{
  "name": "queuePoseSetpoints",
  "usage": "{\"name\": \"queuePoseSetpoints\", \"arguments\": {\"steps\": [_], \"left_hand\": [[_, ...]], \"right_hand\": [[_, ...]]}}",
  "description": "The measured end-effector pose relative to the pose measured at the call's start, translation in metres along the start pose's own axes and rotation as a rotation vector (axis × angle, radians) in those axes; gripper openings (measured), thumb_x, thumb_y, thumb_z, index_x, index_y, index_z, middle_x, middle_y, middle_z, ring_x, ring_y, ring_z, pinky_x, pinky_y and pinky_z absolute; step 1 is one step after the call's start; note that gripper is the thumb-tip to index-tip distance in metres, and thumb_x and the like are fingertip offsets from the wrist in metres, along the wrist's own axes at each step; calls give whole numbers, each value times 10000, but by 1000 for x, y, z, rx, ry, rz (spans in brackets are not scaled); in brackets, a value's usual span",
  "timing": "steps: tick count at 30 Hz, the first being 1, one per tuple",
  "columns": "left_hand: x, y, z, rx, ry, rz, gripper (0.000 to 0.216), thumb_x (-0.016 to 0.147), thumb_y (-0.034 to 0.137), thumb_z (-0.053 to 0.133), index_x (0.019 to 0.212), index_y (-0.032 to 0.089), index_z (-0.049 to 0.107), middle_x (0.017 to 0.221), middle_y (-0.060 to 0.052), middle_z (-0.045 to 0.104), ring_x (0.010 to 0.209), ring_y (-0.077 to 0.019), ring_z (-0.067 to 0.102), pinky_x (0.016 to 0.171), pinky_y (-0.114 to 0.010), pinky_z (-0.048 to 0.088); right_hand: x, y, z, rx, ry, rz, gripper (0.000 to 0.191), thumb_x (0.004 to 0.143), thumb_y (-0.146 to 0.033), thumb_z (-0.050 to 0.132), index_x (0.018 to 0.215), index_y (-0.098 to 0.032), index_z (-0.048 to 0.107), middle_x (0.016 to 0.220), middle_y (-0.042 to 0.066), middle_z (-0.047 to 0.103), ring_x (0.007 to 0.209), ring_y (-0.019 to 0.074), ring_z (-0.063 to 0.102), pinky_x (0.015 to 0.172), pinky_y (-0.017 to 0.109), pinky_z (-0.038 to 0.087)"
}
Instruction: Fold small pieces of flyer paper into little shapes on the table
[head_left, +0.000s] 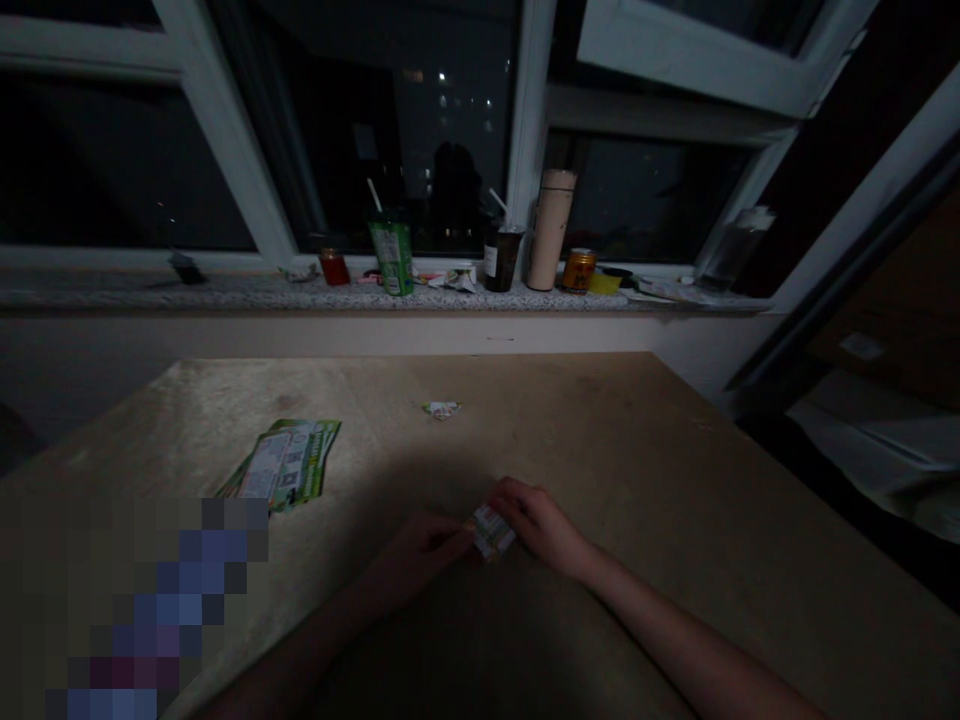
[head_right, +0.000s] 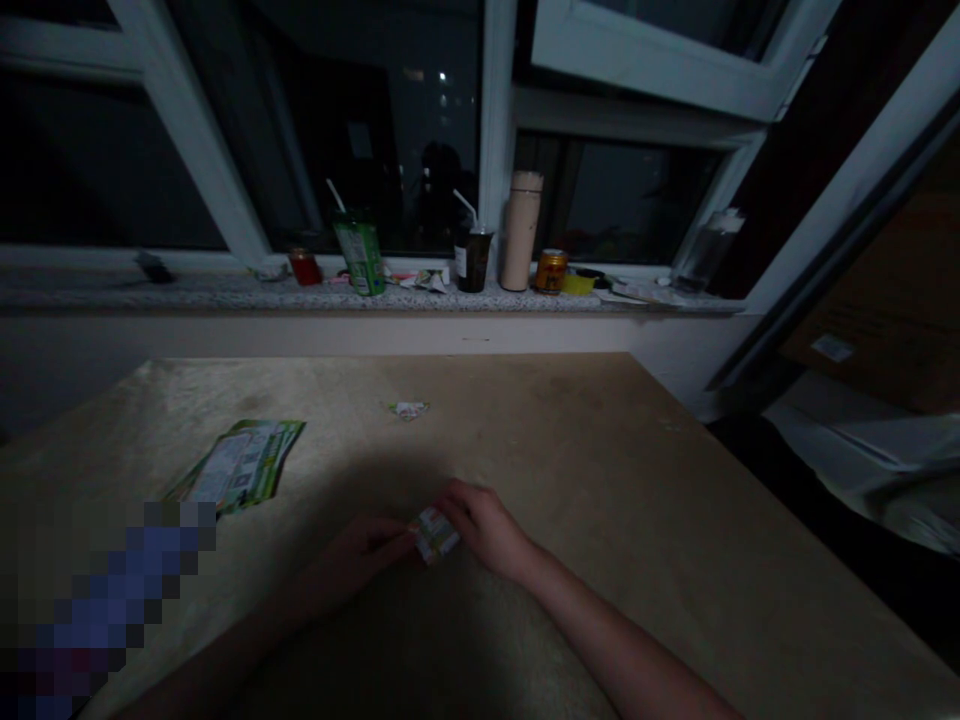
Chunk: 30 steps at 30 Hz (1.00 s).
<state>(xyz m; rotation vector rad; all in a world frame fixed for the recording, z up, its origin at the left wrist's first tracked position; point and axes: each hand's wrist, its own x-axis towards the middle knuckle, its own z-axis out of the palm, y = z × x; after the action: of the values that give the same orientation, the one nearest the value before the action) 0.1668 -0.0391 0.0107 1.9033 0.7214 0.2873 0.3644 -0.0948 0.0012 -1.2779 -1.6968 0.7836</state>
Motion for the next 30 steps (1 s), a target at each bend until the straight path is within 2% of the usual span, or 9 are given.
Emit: {"name": "queuePoseSetpoints", "arguments": {"steps": [4,9,16,20,23,30], "left_hand": [[1,1,0,-31,6,1,473,885,513,406,794,166,713,789,-17,690,752,-197,603,690,-247,416],[4,1,0,-29,-4,-1,436,872,494,457,728,162,699,658,3,647,610,-158,561,570,-218,371],[3,4,3,-17,63,-22,394,865,426,446,680,176,687,653,10,659,619,-162,584,592,-221,389],[5,2,2,-5,120,-49,384,866,423,443,690,186,689,670,8,679,648,-179,611,628,-235,416],[7,1,1,4,160,-63,387,869,442,443,716,191,696,701,0,695,689,-194,630,658,-247,431],[8,3,0,-15,178,-74,414,857,468,426,755,180,705,761,-16,719,750,-217,648,720,-272,451]], "right_hand": [[1,-2,3,65,26,1,290,914,-364,449,739,-160,556,675,7,541,622,121,515,559,216,391],[0,-4,8,113,60,24,301,890,-394,488,729,-160,587,653,5,555,594,117,512,521,208,380],[2,-4,11,231,90,90,408,843,-532,520,727,-153,619,638,10,565,573,121,517,499,213,388],[2,3,10,457,-41,189,510,836,-632,457,773,-152,618,596,-5,548,464,99,480,431,209,371],[2,7,10,537,-161,235,492,806,-628,517,770,-148,618,598,-3,574,462,99,508,459,218,416],[1,4,8,555,-182,273,492,801,-618,534,717,-140,616,559,-10,574,441,91,503,453,209,407]]}}
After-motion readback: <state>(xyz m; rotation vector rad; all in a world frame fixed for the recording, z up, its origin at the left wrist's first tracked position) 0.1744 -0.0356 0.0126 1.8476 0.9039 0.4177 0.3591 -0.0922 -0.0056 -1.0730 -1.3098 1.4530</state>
